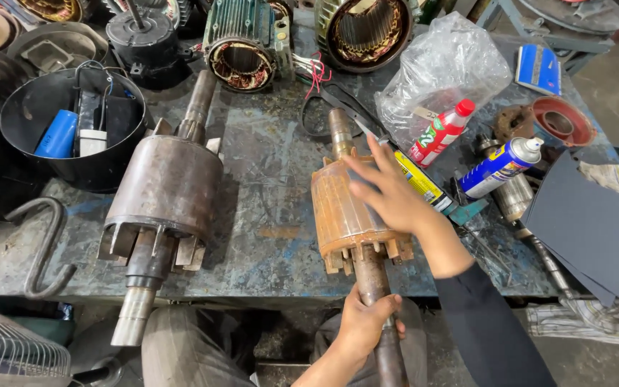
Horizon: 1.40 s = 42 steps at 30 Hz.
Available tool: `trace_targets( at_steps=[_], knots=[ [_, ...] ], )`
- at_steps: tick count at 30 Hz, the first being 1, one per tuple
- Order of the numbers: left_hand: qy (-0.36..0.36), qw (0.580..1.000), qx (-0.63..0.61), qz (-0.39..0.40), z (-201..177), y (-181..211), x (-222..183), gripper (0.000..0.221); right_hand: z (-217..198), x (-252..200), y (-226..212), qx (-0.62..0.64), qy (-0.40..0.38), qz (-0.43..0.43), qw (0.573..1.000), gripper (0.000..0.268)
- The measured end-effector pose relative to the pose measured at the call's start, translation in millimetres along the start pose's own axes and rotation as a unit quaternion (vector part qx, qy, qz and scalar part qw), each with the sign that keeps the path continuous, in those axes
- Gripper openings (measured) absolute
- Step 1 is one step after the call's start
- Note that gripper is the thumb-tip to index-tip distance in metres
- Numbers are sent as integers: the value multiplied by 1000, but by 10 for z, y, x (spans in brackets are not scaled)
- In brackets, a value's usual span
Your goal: Manually sanding the surface of a motor rotor using sandpaper on a workbench.
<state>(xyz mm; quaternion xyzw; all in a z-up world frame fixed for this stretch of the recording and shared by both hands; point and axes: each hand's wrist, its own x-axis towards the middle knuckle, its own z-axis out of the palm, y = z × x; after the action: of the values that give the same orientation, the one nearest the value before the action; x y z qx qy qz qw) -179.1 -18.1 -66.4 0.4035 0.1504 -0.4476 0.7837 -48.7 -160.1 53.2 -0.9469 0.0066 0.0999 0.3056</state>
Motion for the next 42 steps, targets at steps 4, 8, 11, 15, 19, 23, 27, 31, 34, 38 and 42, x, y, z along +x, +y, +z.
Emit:
trace_targets(
  at_steps=[4,8,11,15,19,23,27,31,34,38,42],
  knots=[
    [-12,1000,-24,13,-42,-10,-4,29,-67,563,-22,-25,9,13,1000,63],
    [-15,1000,-3,20,-68,-30,-16,25,56,328,-11,-82,19,-5,996,65],
    [-26,999,-18,19,-96,-50,8,32,249,-282,87,-61,45,-84,994,65],
    [-27,999,-33,10,-56,20,-3,30,361,-817,96,56,31,-44,997,69],
    [-31,999,-28,12,-93,-60,79,45,209,-366,142,7,34,-61,998,67],
    [-39,999,-7,14,-75,13,10,37,8,407,123,-10,19,-4,1000,71],
    [-37,998,-15,45,-100,-61,41,26,61,687,264,1,52,-12,999,59],
    [-22,999,1,33,-76,-37,9,34,223,-29,287,-29,46,-45,997,65],
    [-48,997,-28,46,-81,-39,23,39,331,-557,293,-19,65,-150,986,59],
    [-44,998,-22,32,-88,-65,48,39,255,-426,269,5,52,-125,991,58],
    [-39,999,0,37,-95,-57,56,24,-3,264,69,-5,15,-3,1000,72]
  ],
)
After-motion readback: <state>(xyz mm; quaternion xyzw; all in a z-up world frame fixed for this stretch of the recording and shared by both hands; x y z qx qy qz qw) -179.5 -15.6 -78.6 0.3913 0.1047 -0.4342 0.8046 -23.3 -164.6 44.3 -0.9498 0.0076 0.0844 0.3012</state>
